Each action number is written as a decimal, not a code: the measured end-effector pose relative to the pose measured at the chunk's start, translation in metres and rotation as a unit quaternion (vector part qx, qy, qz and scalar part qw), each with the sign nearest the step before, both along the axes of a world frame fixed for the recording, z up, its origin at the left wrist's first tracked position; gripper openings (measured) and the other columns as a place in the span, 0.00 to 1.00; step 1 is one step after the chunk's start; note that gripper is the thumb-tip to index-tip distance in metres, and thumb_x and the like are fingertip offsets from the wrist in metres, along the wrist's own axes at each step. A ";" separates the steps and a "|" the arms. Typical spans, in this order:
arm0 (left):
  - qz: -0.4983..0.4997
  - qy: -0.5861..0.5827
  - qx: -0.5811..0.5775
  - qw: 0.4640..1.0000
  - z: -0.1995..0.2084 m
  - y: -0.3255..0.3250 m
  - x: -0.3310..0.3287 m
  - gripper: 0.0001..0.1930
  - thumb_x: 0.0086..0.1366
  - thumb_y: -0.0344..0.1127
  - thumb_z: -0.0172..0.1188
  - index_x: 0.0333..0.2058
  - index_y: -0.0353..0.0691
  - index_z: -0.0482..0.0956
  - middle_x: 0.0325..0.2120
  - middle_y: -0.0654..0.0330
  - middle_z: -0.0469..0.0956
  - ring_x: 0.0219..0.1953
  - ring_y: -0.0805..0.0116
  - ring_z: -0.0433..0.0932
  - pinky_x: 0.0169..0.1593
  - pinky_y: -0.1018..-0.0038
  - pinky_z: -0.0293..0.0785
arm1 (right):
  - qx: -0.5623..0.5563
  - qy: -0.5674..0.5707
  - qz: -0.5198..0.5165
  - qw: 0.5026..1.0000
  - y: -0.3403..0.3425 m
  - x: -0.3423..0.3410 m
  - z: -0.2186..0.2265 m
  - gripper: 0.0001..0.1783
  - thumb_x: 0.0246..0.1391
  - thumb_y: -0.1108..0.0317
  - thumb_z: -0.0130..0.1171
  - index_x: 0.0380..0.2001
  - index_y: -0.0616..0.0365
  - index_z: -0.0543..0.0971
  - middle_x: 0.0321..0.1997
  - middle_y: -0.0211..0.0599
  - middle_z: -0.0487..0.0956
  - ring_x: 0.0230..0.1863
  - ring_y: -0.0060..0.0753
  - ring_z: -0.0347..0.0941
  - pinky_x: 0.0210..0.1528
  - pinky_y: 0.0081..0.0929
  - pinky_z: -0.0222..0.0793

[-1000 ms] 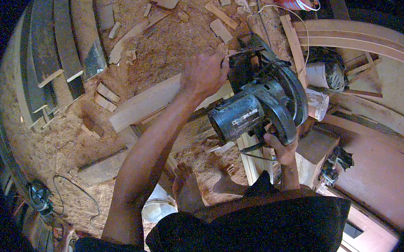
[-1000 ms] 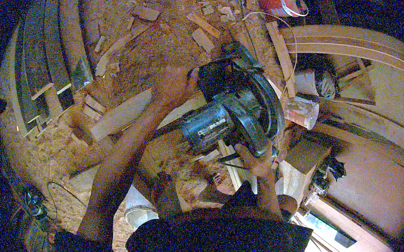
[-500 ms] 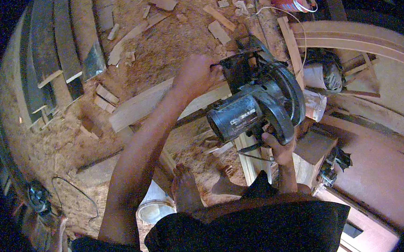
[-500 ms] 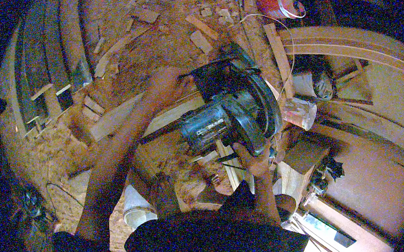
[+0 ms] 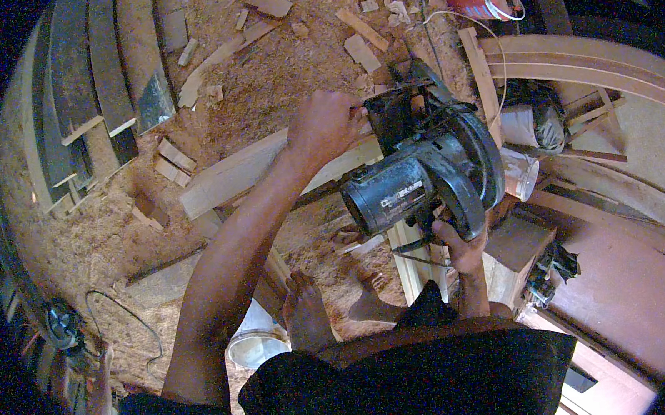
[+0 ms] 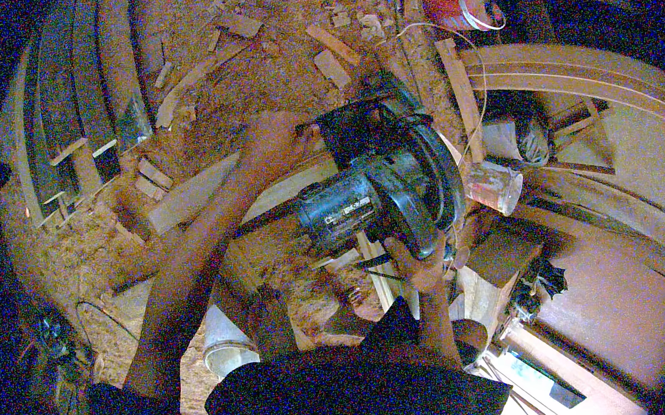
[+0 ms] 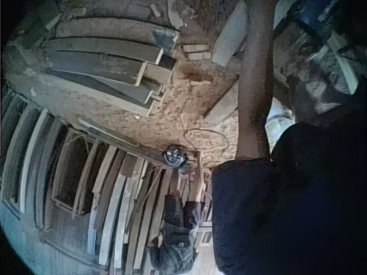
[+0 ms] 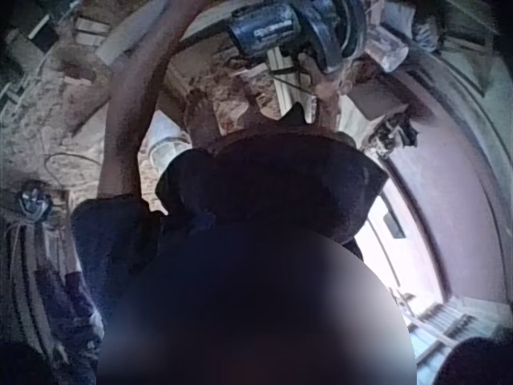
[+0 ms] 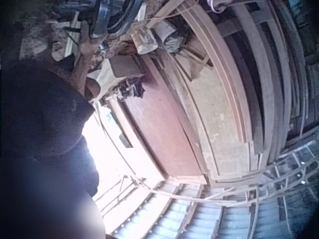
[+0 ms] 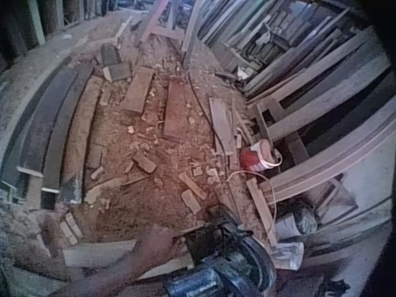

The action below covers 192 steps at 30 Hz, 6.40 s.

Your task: The person uses a circular saw to cut a wooden frame in a workshop. They position the frame, make several cuts, and adjust the wood between cuts.

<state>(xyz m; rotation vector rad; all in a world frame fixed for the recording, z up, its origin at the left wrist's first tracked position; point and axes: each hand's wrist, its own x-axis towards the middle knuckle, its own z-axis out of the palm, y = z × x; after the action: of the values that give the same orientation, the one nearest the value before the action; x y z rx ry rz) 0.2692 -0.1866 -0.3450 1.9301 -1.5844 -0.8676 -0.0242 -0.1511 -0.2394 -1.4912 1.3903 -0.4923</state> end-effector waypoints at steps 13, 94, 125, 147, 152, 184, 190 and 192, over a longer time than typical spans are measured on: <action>0.009 0.018 0.008 1.000 0.001 0.000 -0.002 0.13 0.64 0.41 0.59 0.30 0.39 0.85 0.26 0.45 0.81 0.31 0.44 0.81 0.41 0.52 0.78 | -0.060 0.026 0.020 0.998 -0.002 0.000 0.001 0.31 0.42 0.77 0.70 0.53 0.61 0.73 0.39 0.31 0.79 0.37 0.24 0.74 0.39 0.23 0.71; -0.066 -0.029 0.239 0.968 0.004 -0.004 0.014 0.43 0.62 0.73 0.39 0.39 0.34 0.85 0.39 0.42 0.83 0.45 0.43 0.81 0.52 0.53 0.76 | 0.001 -0.037 0.024 0.999 -0.011 0.003 0.000 0.27 0.44 0.80 0.68 0.50 0.61 0.73 0.30 0.30 0.75 0.26 0.22 0.71 0.26 0.21 0.68; -0.082 -0.007 0.199 0.976 0.004 0.000 0.015 0.41 0.65 0.69 0.38 0.36 0.31 0.85 0.36 0.41 0.83 0.42 0.41 0.82 0.51 0.52 0.76 | 0.001 -0.050 0.021 0.999 -0.014 0.003 -0.004 0.30 0.44 0.81 0.67 0.53 0.62 0.72 0.31 0.30 0.76 0.28 0.22 0.71 0.28 0.20 0.68; -0.083 -0.003 0.232 0.969 0.004 -0.003 0.016 0.43 0.64 0.72 0.38 0.40 0.33 0.84 0.40 0.42 0.82 0.47 0.44 0.81 0.54 0.52 0.75 | -0.030 0.000 0.001 1.000 -0.012 0.013 0.003 0.31 0.41 0.79 0.70 0.52 0.61 0.73 0.37 0.31 0.77 0.36 0.25 0.73 0.37 0.25 0.71; -0.075 -0.021 0.229 0.970 0.001 -0.005 0.013 0.43 0.64 0.72 0.38 0.41 0.33 0.84 0.41 0.42 0.82 0.47 0.44 0.81 0.53 0.53 0.75 | -0.104 0.059 0.042 0.992 -0.015 0.018 0.004 0.31 0.40 0.76 0.72 0.52 0.61 0.74 0.39 0.31 0.77 0.38 0.26 0.73 0.41 0.25 0.71; -0.052 0.001 0.154 0.987 -0.012 -0.004 0.016 0.41 0.61 0.72 0.43 0.37 0.34 0.85 0.38 0.39 0.82 0.43 0.39 0.81 0.49 0.52 0.76 | 0.005 -0.035 -0.001 0.999 -0.017 0.021 -0.002 0.16 0.45 0.77 0.69 0.40 0.61 0.79 0.34 0.28 0.79 0.35 0.23 0.74 0.39 0.24 0.71; -0.044 -0.001 0.173 0.984 -0.012 -0.002 0.014 0.42 0.61 0.73 0.42 0.36 0.33 0.85 0.36 0.37 0.81 0.43 0.38 0.80 0.48 0.50 0.75 | 0.012 -0.055 0.018 0.998 -0.021 0.025 -0.002 0.17 0.45 0.76 0.69 0.40 0.62 0.79 0.33 0.27 0.78 0.34 0.23 0.73 0.38 0.23 0.70; -0.057 -0.006 0.209 0.976 -0.015 -0.004 0.015 0.42 0.62 0.73 0.41 0.37 0.33 0.84 0.37 0.38 0.81 0.44 0.38 0.80 0.49 0.49 0.74 | 0.009 -0.074 -0.005 0.997 -0.020 0.029 -0.002 0.17 0.46 0.76 0.69 0.41 0.63 0.78 0.34 0.27 0.79 0.34 0.23 0.73 0.39 0.24 0.70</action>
<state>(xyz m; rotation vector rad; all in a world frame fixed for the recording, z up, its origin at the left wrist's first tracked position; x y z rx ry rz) 0.2837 -0.1909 -0.3599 2.1381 -1.6299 -1.3274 0.0051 -0.1709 -0.2411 -1.4045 1.2829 -0.5839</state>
